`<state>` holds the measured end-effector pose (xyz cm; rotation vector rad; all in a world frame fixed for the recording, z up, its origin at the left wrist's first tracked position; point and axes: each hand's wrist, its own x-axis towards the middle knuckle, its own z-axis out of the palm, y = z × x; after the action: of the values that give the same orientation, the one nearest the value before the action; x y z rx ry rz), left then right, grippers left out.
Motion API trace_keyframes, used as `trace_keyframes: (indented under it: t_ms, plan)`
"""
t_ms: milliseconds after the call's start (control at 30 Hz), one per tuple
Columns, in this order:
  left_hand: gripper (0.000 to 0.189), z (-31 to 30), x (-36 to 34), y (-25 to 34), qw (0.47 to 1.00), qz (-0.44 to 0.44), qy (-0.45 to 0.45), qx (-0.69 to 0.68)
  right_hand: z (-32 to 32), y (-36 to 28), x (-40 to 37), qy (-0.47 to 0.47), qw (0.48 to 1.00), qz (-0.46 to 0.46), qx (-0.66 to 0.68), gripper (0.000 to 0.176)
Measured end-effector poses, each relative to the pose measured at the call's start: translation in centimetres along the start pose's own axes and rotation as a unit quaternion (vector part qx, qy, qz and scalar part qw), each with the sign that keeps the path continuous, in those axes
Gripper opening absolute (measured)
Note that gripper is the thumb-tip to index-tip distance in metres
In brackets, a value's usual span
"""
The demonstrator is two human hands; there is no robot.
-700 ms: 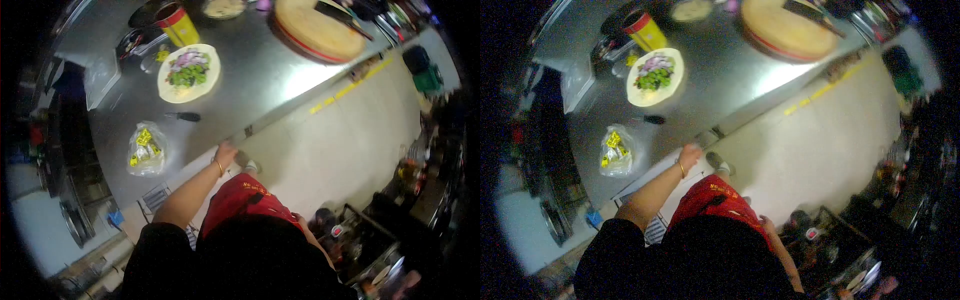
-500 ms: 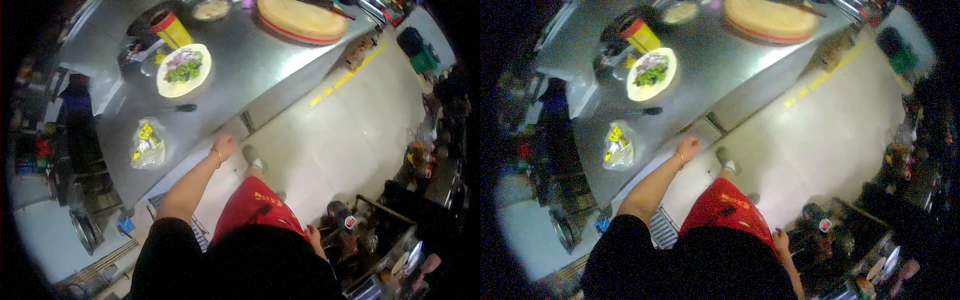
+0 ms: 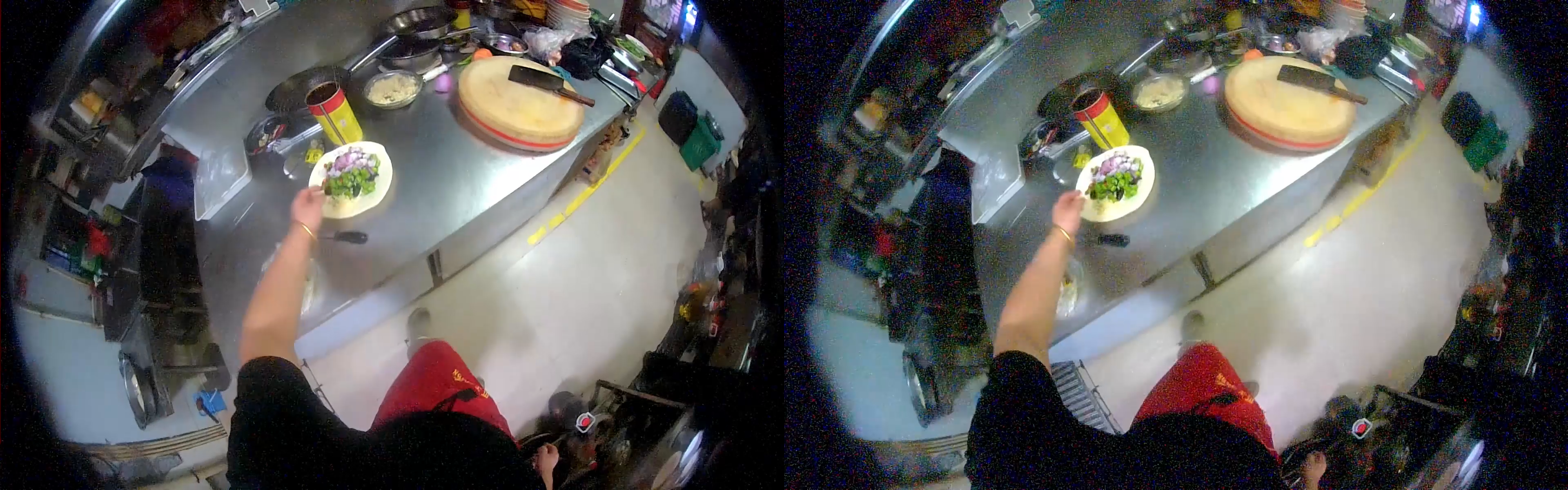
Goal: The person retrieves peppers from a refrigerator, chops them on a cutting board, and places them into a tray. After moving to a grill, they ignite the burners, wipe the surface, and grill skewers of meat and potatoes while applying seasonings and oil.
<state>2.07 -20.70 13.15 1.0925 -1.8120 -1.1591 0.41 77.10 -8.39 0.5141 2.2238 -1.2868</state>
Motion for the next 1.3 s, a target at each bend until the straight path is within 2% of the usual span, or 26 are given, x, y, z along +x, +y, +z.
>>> trace_keyframes:
  t_ms: [33,67,133,167,200,267,300,333,400,433,500,533,567,600,633,700,733,767,800,867,933,1000,1100,1200,1233,1300]
  plan:
    - [0.025,-0.4,2.8,0.2,0.999,-0.018,0.036,0.028,2.6,-2.4,-0.3,-0.033,0.998,-0.023,-0.038,0.017]
    - [0.027,-1.2,4.6,2.1,0.988,0.002,0.001,0.157,5.2,-5.1,-0.8,-0.065,0.994,-0.048,-0.074,0.016]
    - [0.032,-1.7,11.0,-0.5,0.944,-0.004,-0.031,0.328,11.5,-9.9,-0.9,-0.107,0.984,-0.062,-0.126,0.018]
    - [0.035,-1.9,14.4,-4.4,0.961,0.015,-0.018,0.275,15.0,-12.0,-0.1,-0.118,0.942,-0.217,-0.226,0.025]
    - [0.041,-1.1,14.8,-2.5,0.975,-0.023,-0.033,0.22,20.5,-25.1,-3.9,-0.168,0.959,-0.132,-0.184,0.028]
    - [0.047,0.1,18.4,-4.9,0.98,-0.047,-0.018,0.192,28.9,-33.3,-2.6,-0.208,0.94,-0.145,-0.227,0.024]
    - [0.049,0.7,20.1,-4.9,0.964,-0.047,-0.023,0.26,33.0,-36.9,-1.8,-0.224,0.917,-0.201,-0.261,0.027]
    - [0.051,1.0,21.6,-5.3,0.943,-0.043,-0.023,0.329,36.7,-41.6,-1.5,-0.269,0.919,-0.132,-0.256,0.033]
    - [0.05,1.9,24.3,-6.9,0.966,-0.079,-0.07,0.236,44.1,-45.5,0.0,-0.262,0.924,-0.222,-0.169,0.037]
    - [0.05,3.0,24.3,-5.2,0.966,-0.095,-0.085,0.227,47.1,-47.0,1.2,-0.283,0.896,-0.239,-0.245,0.039]
    - [0.053,2.9,27.2,-9.2,0.917,0.027,-0.117,0.381,51.5,-48.6,2.9,-0.319,0.82,-0.264,-0.394,0.043]
    - [0.054,2.8,28.7,-11.2,0.88,0.09,-0.118,0.452,52.9,-47.8,3.6,-0.328,0.824,-0.314,-0.338,0.045]
    - [0.057,2.1,31.3,-15.0,0.891,0.072,-0.1,0.438,54.1,-46.2,4.4,-0.337,0.823,-0.362,-0.28,0.046]
    - [0.059,1.7,31.5,-15.1,0.897,0.054,-0.084,0.431,54.7,-45.4,5.0,-0.343,0.817,-0.407,-0.221,0.047]
    - [0.062,1.4,31.5,-15.1,0.903,0.036,-0.068,0.424,54.6,-45.5,5.3,-0.366,0.818,-0.387,-0.217,0.047]
    - [0.064,2.4,26.6,-7.2,0.904,-0.001,-0.041,0.427,53.5,-47.1,5.1,-0.409,0.818,-0.344,-0.21,0.046]
    - [0.059,1.1,27.3,-9.2,0.953,0.031,-0.002,0.301,52.9,-48.4,4.7,-0.425,0.809,-0.289,-0.286,0.046]
    - [0.053,-0.8,27.1,-11.0,0.972,-0.036,0.036,0.23,52.8,-49.9,4.3,-0.437,0.791,-0.234,-0.359,0.045]
    - [0.048,-1.9,24.9,-8.0,0.98,-0.1,0.075,0.157,52.7,-50.5,4.0,-0.446,0.765,-0.18,-0.428,0.044]
    - [0.035,-1.5,17.6,1.7,0.98,-0.108,0.164,0.03,52.6,-49.9,3.7,-0.479,0.757,-0.223,-0.385,0.044]
    - [0.027,-4.5,11.3,4.9,0.969,-0.126,0.189,-0.092,52.7,-48.7,3.5,-0.481,0.751,-0.258,-0.371,0.045]
    - [0.028,-4.7,1.8,10.1,0.963,-0.137,0.203,-0.111,52.8,-46.8,4.0,-0.449,0.75,-0.287,-0.391,0.045]
    - [0.035,-3.0,-13.3,14.1,0.971,-0.173,0.14,-0.087,46.3,-44.5,4.1,-0.473,0.767,-0.381,-0.209,0.04]
    - [0.041,0.6,-26.3,12.3,0.936,-0.293,0.104,-0.162,39.6,-40.6,6.1,-0.551,0.688,-0.435,-0.181,0.036]
    - [0.042,2.7,-29.1,11.3,0.929,-0.319,0.09,-0.162,38.1,-40.5,7.7,-0.597,0.646,-0.415,-0.232,0.028]
    - [0.043,7.0,-33.4,10.3,0.898,-0.382,0.065,-0.208,37.9,-42.4,11.2,-0.551,0.593,-0.522,-0.269,0.025]
